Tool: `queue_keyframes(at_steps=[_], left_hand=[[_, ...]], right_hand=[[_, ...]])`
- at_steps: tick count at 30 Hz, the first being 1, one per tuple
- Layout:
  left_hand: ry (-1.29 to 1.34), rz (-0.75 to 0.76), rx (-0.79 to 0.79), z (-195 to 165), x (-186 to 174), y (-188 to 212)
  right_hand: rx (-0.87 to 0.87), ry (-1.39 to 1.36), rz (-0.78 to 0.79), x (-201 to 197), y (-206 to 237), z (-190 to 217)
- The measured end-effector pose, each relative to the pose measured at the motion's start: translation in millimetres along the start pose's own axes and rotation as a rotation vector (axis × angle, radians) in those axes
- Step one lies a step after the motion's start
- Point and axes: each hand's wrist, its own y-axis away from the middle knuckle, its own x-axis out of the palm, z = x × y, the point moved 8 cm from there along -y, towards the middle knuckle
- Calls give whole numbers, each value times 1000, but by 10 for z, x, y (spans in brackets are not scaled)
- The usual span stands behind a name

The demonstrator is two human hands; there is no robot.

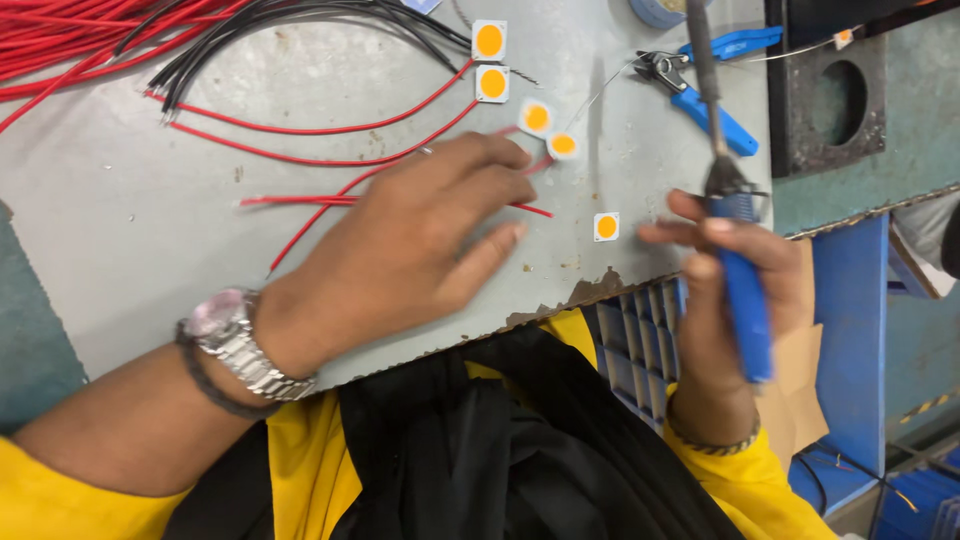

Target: The person strips insulation from the ends of red and black wires with wire strippers, dips the exposed ends into a container of solder paste, and solders the wires onto the terminals of square LED chips using a soldering iron, working through a batch of chips on the workbench.

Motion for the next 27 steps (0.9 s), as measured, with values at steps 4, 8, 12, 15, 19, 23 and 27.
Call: queue_keyframes(at_steps=[4, 8, 12, 15, 19, 23, 27], left_hand=[[-35, -94, -7, 4, -149, -24], [-65, -91, -70, 6, -200, -12], [-11, 13, -73, -9, -88, 10], [64, 30, -112, 52, -50, 34], [-7, 49, -70, 48, -25, 71], [-40, 20, 9, 4, -39, 93], [-83, 78, -26, 38, 14, 103]], right_hand=[[10, 176, 98, 215, -56, 18], [-20, 252, 149, 354, -133, 95], [-84, 257, 177, 541, -210, 203], [-77, 212, 195, 660, -279, 254], [-161, 267, 243, 781, -362, 350], [-76, 124, 224, 797, -357, 290], [-133, 205, 179, 763, -302, 282]])
